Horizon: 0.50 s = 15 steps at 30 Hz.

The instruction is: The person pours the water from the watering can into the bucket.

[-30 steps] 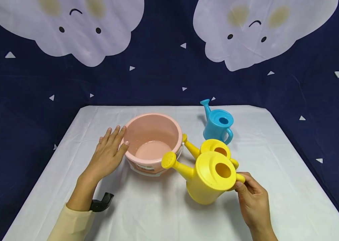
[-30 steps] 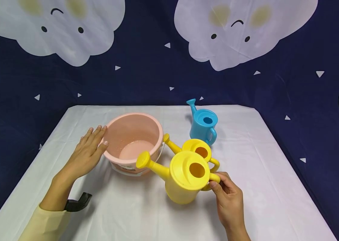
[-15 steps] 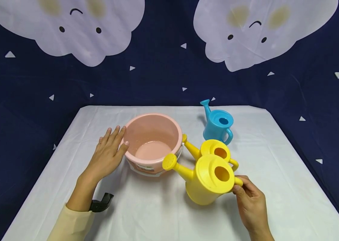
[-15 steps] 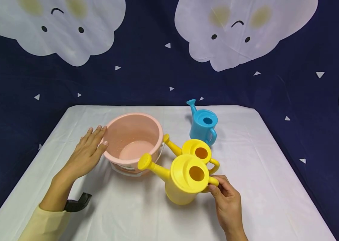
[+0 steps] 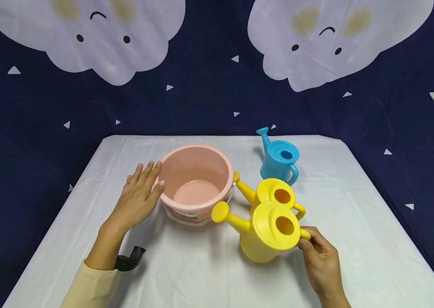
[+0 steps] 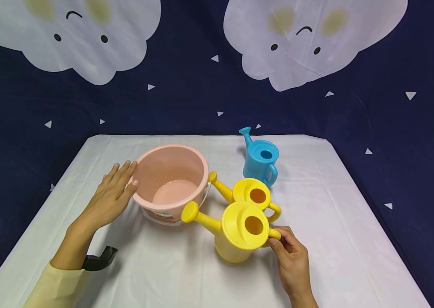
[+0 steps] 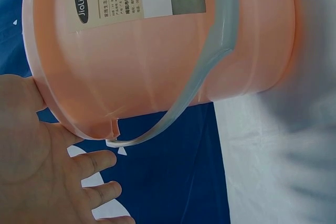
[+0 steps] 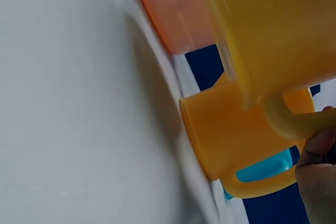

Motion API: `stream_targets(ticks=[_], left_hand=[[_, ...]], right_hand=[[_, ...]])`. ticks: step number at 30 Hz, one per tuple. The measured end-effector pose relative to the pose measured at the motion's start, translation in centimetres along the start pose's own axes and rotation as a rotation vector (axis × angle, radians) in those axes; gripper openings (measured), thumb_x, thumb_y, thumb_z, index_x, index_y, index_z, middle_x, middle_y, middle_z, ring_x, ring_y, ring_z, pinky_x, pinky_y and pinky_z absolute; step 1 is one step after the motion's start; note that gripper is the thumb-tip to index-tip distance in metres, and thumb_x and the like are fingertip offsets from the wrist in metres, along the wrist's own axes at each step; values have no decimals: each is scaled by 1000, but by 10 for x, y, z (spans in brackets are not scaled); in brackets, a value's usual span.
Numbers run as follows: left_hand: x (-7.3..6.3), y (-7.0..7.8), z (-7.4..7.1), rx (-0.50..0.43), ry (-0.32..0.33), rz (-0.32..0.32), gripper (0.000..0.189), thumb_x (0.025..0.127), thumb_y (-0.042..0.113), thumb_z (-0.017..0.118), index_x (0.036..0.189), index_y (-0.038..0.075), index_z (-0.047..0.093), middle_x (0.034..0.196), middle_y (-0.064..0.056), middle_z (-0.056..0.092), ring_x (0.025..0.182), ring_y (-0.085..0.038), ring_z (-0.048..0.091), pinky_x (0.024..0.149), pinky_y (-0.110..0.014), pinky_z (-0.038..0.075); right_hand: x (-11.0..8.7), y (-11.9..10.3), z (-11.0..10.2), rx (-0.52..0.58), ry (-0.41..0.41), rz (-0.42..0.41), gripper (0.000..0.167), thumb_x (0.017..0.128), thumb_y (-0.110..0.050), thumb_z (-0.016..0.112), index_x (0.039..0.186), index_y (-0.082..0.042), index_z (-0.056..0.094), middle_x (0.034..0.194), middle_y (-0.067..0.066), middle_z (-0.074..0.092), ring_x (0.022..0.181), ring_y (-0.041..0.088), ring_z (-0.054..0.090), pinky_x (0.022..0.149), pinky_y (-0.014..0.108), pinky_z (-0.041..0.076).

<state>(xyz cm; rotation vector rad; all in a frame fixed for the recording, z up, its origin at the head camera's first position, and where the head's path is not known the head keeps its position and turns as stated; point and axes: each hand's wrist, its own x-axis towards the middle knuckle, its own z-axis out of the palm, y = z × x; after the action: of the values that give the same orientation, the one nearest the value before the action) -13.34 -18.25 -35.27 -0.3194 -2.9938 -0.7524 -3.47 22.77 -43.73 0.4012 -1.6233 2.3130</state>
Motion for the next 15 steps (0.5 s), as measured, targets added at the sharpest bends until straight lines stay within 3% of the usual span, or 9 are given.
stream_targets(ticks=[6, 15], left_hand=[[-1, 0, 0, -2, -3, -1, 60, 101, 49, 23, 153, 24, 10, 160, -12, 9, 148, -35, -5, 114, -63, 0], [-1, 0, 0, -1, -4, -1, 59, 101, 49, 23, 153, 24, 10, 160, -12, 10, 148, -35, -4, 114, -63, 0]], right_hand=[[-3, 5, -4, -47, -14, 36, 24, 91, 17, 42, 112, 23, 51, 107, 5, 61, 98, 12, 59, 84, 19, 51], [-5, 10, -8, -130, 27, 119, 24, 91, 15, 45, 112, 23, 50, 107, 2, 61, 98, 10, 61, 85, 19, 52]])
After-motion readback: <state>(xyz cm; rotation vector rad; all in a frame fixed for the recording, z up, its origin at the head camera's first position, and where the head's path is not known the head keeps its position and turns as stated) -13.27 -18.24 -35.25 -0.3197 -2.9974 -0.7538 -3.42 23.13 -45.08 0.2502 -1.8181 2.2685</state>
